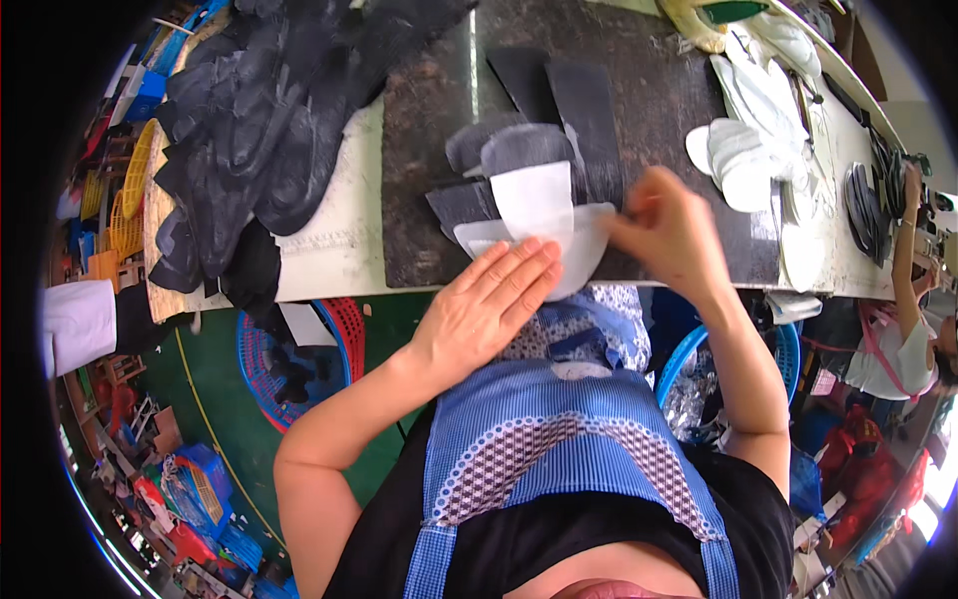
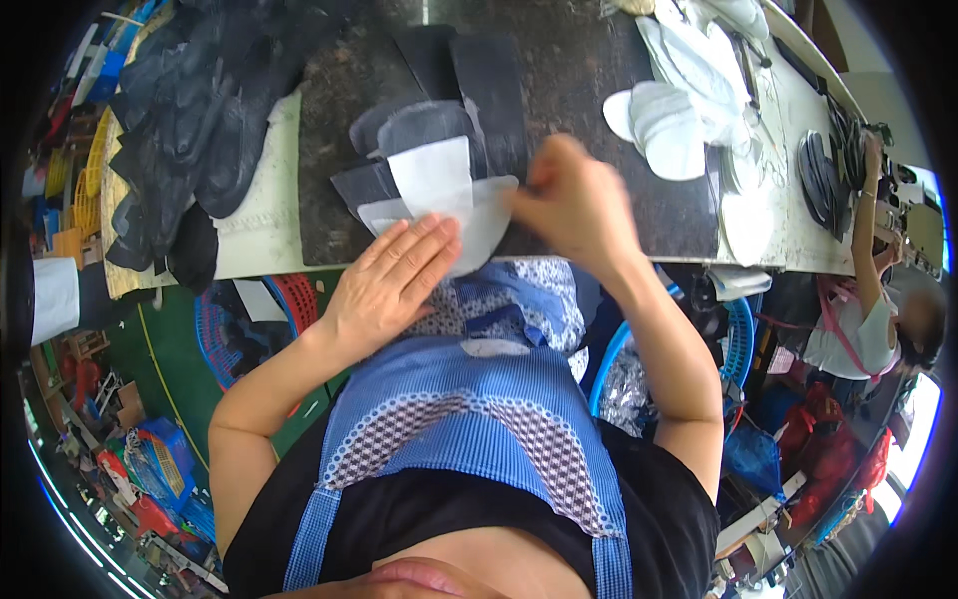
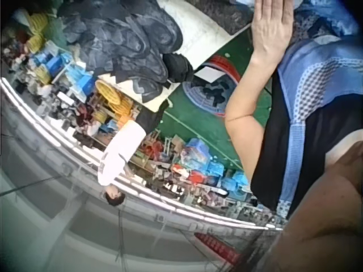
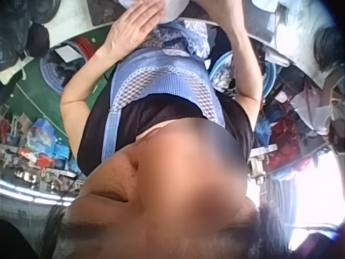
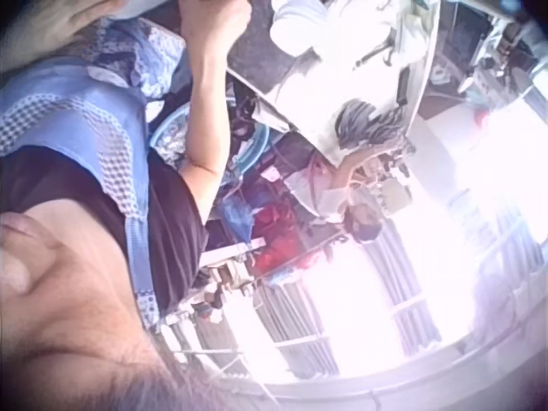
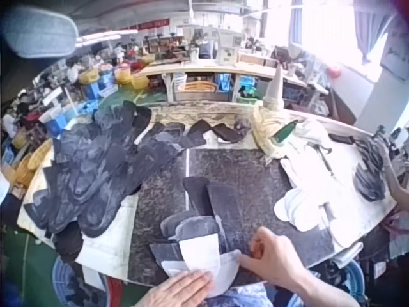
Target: The person attaches white lining patches to black shoe components by peeling backing from the white pieces and pressing them onto the black shoe parts on the workbench.
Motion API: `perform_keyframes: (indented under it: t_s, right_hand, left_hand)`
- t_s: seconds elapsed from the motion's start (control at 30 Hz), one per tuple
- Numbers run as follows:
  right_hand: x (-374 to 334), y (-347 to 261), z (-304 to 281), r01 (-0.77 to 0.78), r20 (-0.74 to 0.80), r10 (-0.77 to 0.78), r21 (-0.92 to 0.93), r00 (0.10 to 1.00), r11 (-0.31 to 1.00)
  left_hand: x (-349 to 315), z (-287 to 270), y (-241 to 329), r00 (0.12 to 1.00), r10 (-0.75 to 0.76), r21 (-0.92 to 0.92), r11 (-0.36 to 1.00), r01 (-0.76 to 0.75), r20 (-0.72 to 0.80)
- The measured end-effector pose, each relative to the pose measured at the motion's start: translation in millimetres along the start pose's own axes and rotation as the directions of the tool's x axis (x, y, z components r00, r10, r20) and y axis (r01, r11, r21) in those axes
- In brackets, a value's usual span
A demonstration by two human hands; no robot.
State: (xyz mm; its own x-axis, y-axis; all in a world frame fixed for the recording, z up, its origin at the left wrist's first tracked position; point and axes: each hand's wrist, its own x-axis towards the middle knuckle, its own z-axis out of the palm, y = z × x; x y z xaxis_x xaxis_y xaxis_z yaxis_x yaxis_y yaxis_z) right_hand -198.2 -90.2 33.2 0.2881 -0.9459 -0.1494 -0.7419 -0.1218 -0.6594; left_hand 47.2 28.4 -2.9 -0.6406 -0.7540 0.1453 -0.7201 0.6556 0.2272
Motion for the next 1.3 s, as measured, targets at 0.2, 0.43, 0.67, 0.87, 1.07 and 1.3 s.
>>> perform_keyframes:
  t_s: [0.2, 0.43, 0.67, 0.87, 1.07, 1.3]
  right_hand:
    - [-41, -30, 14, 0.503, 0.002, -0.503, 0.017, 0.864, 0.864]
    - [-46, 19, -25, 0.180, -0.114, -0.142, 0.511, 0.983, 0.841]
    - [-61, 2, -12, 0.217, 0.005, -0.237, 0.391, 0.971, 0.895]
    - [-63, 18, -25, 0.306, 0.027, -0.331, 0.321, 0.943, 0.896]
    - [-21, 93, -71, 0.068, -0.594, -0.186, -0.215, 0.783, 0.974]
    - [-23, 127, -64, 0.118, -0.524, -0.264, -0.297, 0.810, 0.948]
  left_hand:
    - [17, -18, -16, 0.987, -0.026, -0.431, 0.901, -0.045, -0.159]
    - [-90, -58, -133, 0.740, -0.437, 0.226, 0.763, 0.606, -0.511]
    - [-40, -71, -140, 0.391, -0.600, -0.224, 0.701, 0.677, -0.698]
    - [9, -81, -69, 0.605, -0.172, -0.122, 0.985, 0.123, -0.777]
    - [43, -3, 3, 0.958, 0.046, -0.131, 0.988, -0.086, -0.283]
    - [47, -3, 19, 0.954, -0.043, -0.238, 0.971, -0.030, -0.297]
